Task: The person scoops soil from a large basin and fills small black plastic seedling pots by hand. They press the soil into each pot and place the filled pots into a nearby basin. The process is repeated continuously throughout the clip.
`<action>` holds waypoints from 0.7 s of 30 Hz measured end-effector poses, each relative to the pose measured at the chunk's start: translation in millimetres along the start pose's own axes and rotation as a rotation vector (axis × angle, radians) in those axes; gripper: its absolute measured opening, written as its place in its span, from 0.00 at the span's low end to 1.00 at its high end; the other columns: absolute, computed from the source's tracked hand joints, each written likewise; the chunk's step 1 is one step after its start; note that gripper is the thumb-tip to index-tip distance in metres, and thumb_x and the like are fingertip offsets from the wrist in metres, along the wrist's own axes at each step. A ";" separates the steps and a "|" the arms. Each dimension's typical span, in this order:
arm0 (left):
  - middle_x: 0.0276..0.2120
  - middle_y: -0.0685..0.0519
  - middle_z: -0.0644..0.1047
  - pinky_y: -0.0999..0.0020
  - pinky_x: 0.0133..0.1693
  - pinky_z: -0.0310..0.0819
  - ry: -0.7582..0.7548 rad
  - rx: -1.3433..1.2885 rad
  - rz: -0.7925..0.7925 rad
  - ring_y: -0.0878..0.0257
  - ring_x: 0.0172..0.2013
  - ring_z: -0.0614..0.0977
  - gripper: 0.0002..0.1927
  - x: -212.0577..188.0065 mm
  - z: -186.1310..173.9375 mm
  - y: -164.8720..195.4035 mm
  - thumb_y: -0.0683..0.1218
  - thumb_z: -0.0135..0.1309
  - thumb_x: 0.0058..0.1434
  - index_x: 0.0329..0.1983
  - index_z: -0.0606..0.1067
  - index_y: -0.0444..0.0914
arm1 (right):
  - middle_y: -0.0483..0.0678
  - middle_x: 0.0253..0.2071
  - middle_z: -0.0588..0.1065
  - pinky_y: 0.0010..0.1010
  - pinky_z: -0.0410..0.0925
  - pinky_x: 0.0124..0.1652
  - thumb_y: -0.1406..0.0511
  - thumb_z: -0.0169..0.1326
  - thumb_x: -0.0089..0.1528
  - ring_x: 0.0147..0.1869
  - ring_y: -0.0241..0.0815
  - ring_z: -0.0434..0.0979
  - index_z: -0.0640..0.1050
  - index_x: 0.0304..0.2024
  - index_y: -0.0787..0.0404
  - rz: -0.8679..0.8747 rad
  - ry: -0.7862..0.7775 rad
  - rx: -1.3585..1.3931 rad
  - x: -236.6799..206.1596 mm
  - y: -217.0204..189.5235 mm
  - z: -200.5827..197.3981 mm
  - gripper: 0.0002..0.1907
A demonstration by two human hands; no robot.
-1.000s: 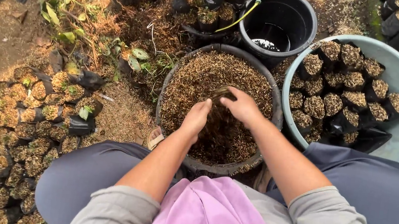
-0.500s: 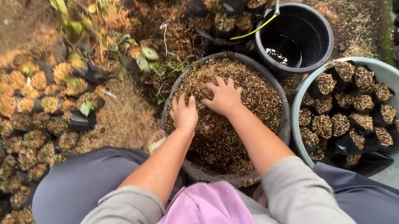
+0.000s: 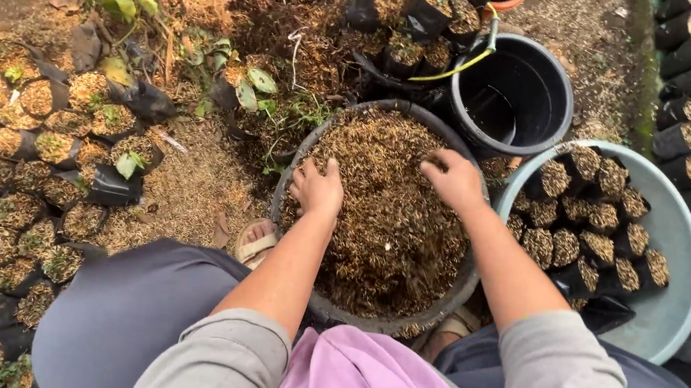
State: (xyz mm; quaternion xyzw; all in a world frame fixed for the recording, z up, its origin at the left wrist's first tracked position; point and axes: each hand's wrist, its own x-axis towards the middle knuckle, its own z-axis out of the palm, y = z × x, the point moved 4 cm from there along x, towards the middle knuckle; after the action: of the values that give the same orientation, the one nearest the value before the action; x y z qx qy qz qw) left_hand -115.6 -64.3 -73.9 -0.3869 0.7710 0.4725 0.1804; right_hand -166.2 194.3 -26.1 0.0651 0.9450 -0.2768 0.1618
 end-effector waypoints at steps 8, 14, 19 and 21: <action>0.79 0.48 0.36 0.27 0.68 0.41 -0.189 0.089 0.034 0.42 0.76 0.39 0.41 -13.1 12.1 11.5 0.69 0.39 0.69 0.80 0.45 0.50 | 0.61 0.72 0.58 0.51 0.56 0.66 0.39 0.55 0.60 0.75 0.59 0.57 0.58 0.74 0.59 0.134 -0.109 0.193 30.5 -13.4 40.0 0.50; 0.78 0.48 0.40 0.27 0.68 0.41 -0.245 0.244 0.141 0.41 0.76 0.42 0.43 -32.3 31.9 23.8 0.72 0.40 0.66 0.79 0.48 0.50 | 0.57 0.60 0.76 0.45 0.67 0.63 0.43 0.58 0.56 0.64 0.53 0.76 0.73 0.63 0.60 0.025 -0.330 0.243 -1.3 -12.5 49.6 0.41; 0.77 0.50 0.49 0.29 0.69 0.43 -0.258 0.271 0.202 0.44 0.74 0.50 0.38 -47.3 43.0 21.5 0.70 0.39 0.68 0.75 0.56 0.48 | 0.57 0.57 0.79 0.43 0.71 0.59 0.47 0.60 0.53 0.60 0.52 0.79 0.74 0.61 0.61 -0.055 -0.272 0.151 -44.7 -15.4 42.4 0.39; 0.75 0.50 0.57 0.33 0.71 0.46 -0.270 0.143 0.156 0.46 0.74 0.56 0.36 -50.7 44.8 17.6 0.68 0.39 0.70 0.74 0.60 0.46 | 0.58 0.61 0.74 0.42 0.66 0.62 0.47 0.63 0.56 0.64 0.53 0.75 0.72 0.64 0.61 -0.098 -0.338 0.008 -49.6 -11.9 31.6 0.40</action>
State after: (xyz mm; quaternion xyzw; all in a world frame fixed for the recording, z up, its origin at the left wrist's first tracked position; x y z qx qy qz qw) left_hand -100.7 0.7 -52.8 -0.2452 0.7990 0.4767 0.2723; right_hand -113.6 165.5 -28.3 -0.0278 0.9052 -0.2951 0.3046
